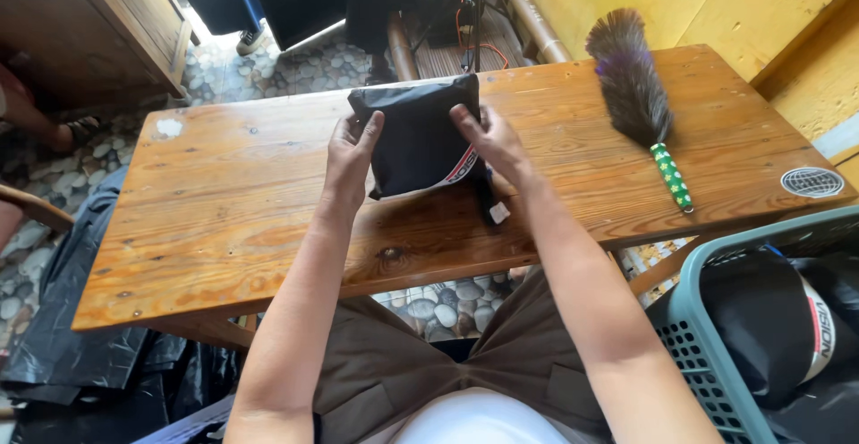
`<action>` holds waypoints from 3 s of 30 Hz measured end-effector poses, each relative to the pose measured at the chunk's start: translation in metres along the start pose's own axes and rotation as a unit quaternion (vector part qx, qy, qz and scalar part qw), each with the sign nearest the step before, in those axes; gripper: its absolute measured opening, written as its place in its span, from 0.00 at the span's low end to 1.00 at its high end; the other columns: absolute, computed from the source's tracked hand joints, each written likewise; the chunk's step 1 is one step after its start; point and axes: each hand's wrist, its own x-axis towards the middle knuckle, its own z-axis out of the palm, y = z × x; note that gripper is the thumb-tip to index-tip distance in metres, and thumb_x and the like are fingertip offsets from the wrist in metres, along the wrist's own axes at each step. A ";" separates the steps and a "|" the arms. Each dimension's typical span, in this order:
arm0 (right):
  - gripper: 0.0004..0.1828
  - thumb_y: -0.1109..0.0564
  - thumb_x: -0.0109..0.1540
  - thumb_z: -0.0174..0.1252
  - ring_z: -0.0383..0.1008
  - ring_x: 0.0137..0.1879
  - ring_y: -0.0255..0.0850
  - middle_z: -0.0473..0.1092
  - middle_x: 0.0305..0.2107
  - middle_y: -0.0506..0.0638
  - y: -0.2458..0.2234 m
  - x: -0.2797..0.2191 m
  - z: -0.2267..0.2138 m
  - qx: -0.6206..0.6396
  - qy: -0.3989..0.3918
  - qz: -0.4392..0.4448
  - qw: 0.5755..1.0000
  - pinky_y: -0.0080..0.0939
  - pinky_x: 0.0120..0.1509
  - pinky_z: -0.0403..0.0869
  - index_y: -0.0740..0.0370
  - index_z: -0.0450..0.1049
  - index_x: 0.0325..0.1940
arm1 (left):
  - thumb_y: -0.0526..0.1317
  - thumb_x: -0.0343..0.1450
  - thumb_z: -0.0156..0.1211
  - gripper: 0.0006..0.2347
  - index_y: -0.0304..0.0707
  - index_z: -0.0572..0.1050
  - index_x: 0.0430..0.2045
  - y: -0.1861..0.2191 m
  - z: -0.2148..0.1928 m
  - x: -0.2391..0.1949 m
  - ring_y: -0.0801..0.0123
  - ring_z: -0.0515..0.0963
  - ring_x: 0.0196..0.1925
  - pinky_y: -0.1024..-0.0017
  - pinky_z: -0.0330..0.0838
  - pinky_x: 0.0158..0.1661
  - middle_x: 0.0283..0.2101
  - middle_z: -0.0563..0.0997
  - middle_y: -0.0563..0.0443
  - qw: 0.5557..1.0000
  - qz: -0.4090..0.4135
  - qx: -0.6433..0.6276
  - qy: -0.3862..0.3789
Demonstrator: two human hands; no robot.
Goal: The person folds a black tarp on a wooden table, using a brush to smooth the surface. They fold the tarp multiple times into a compact rectangular shape and press it down.
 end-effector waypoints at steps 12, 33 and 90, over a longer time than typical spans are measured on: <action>0.35 0.19 0.62 0.58 0.78 0.47 0.42 0.79 0.34 0.52 0.085 0.034 0.018 0.086 0.061 0.083 0.991 0.47 0.57 0.74 0.51 0.80 0.45 | 0.65 0.66 0.70 0.37 0.37 0.70 0.62 0.043 0.010 -0.043 0.49 0.77 0.63 0.55 0.71 0.60 0.54 0.79 0.33 0.963 -0.132 0.223 -0.073; 0.23 0.43 0.57 0.77 0.79 0.39 0.32 0.77 0.31 0.44 0.011 0.000 0.024 0.280 0.057 0.060 0.956 0.34 0.43 0.82 0.52 0.74 0.45 | 0.42 0.71 0.70 0.17 0.28 0.73 0.47 0.038 0.009 -0.042 0.40 0.86 0.40 0.51 0.86 0.37 0.41 0.83 0.34 0.978 -0.159 -0.021 -0.131; 0.27 0.28 0.65 0.54 0.79 0.27 0.42 0.69 0.16 0.45 -0.088 0.017 0.070 -0.343 0.243 -0.393 0.818 0.44 0.39 0.77 0.50 0.72 0.29 | 0.40 0.67 0.76 0.13 0.45 0.76 0.40 0.034 0.022 -0.046 0.82 0.77 0.37 0.82 0.71 0.37 0.31 0.79 0.59 0.988 0.038 0.079 -0.131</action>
